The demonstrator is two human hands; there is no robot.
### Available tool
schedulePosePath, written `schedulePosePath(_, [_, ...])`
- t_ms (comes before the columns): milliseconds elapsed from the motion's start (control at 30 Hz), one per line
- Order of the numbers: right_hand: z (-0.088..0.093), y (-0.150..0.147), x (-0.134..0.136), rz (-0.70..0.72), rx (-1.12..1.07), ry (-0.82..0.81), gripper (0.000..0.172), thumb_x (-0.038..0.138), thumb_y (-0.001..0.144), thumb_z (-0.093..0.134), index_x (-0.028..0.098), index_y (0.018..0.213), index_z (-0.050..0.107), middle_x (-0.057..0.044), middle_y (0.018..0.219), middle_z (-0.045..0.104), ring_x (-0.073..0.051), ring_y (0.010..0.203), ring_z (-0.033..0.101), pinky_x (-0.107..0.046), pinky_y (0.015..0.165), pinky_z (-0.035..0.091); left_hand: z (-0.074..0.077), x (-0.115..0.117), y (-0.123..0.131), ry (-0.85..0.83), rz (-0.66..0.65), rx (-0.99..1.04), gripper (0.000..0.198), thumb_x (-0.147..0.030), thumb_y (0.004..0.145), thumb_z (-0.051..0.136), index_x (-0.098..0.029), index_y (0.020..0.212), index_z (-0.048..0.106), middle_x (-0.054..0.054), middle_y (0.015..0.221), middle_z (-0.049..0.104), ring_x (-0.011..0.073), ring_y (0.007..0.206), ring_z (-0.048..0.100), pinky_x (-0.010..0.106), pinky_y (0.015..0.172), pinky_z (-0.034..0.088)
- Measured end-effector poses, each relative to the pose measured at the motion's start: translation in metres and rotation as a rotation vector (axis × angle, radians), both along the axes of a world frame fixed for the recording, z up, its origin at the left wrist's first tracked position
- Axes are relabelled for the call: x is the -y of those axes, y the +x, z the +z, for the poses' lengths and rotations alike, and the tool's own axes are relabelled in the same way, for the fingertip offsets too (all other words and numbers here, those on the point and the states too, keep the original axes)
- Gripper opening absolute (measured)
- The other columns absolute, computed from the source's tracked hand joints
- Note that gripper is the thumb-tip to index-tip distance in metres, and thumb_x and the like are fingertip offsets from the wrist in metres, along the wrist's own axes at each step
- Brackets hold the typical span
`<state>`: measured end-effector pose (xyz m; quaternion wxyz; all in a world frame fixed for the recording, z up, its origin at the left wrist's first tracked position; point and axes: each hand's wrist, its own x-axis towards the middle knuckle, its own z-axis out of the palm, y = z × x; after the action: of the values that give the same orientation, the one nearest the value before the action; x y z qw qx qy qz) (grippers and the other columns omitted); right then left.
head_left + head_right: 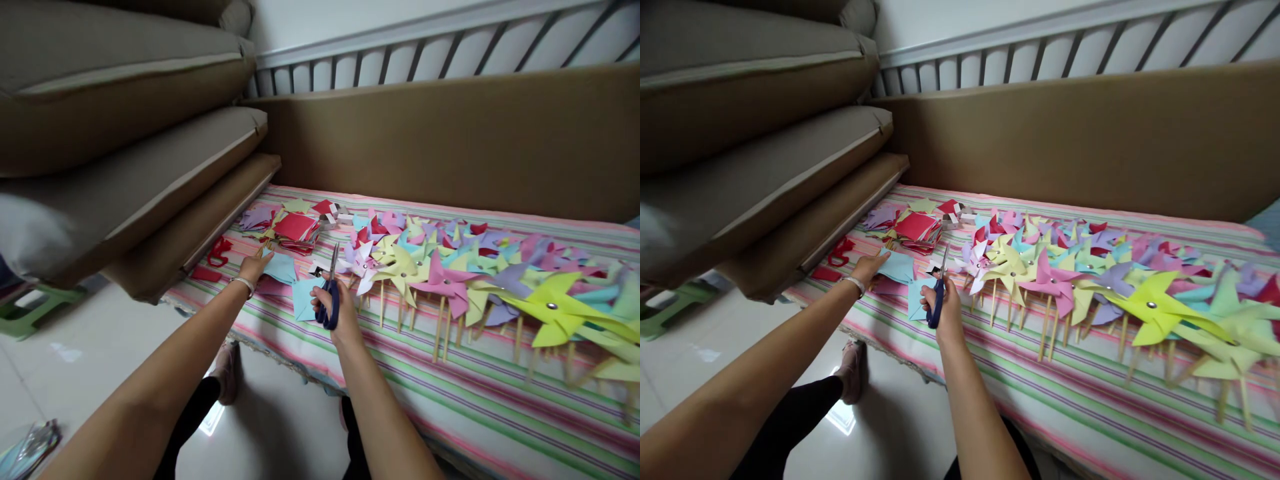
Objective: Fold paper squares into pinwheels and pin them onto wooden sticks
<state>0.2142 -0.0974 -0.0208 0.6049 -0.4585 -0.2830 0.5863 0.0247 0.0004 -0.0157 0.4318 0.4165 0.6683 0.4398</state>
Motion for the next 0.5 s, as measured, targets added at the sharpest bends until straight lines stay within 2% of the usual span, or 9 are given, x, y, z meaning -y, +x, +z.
schedulePosePath(167, [-0.001, -0.001, -0.001, 0.000, -0.005, 0.004, 0.053, 0.032, 0.057, 0.074, 0.019, 0.104, 0.052, 0.005, 0.059, 0.061, -0.011, 0.047, 0.056, -0.021, 0.043, 0.042, 0.016, 0.018, -0.002, -0.083, -0.163, 0.106, 0.039, -0.034, 0.052, 0.077, -0.014, 0.084, 0.066, 0.008, 0.071, 0.067, 0.0152, 0.051, 0.056, 0.025, 0.047, 0.042])
schedulePosePath(300, [-0.002, -0.003, -0.001, 0.011, -0.003, 0.004, 0.053, 0.031, 0.058, 0.073, 0.019, 0.105, 0.052, 0.005, 0.059, 0.061, -0.011, 0.046, 0.056, -0.021, 0.043, 0.042, 0.017, 0.031, -0.004, 0.003, -0.294, 0.154, 0.060, -0.017, 0.041, 0.079, -0.014, 0.099, 0.064, 0.005, 0.076, 0.067, 0.0133, 0.058, 0.057, 0.023, 0.053, 0.044])
schedulePosePath(400, [-0.003, -0.004, -0.001, 0.022, 0.004, 0.004, 0.052, 0.031, 0.058, 0.073, 0.019, 0.105, 0.051, 0.005, 0.059, 0.061, -0.011, 0.046, 0.056, -0.021, 0.043, 0.043, 0.009, 0.034, -0.003, 0.083, -0.233, 0.092, 0.063, -0.008, 0.037, 0.074, -0.013, 0.099, 0.063, 0.003, 0.073, 0.066, 0.0136, 0.061, 0.058, 0.024, 0.058, 0.047])
schedulePosePath(500, [-0.002, -0.004, 0.000, 0.023, 0.013, 0.003, 0.051, 0.031, 0.059, 0.072, 0.019, 0.104, 0.051, 0.005, 0.060, 0.061, -0.010, 0.046, 0.056, -0.020, 0.042, 0.043, -0.001, 0.032, 0.001, 0.075, -0.159, 0.029, 0.050, -0.009, 0.042, 0.068, -0.013, 0.092, 0.064, 0.000, 0.061, 0.063, 0.0133, 0.054, 0.056, 0.026, 0.056, 0.047])
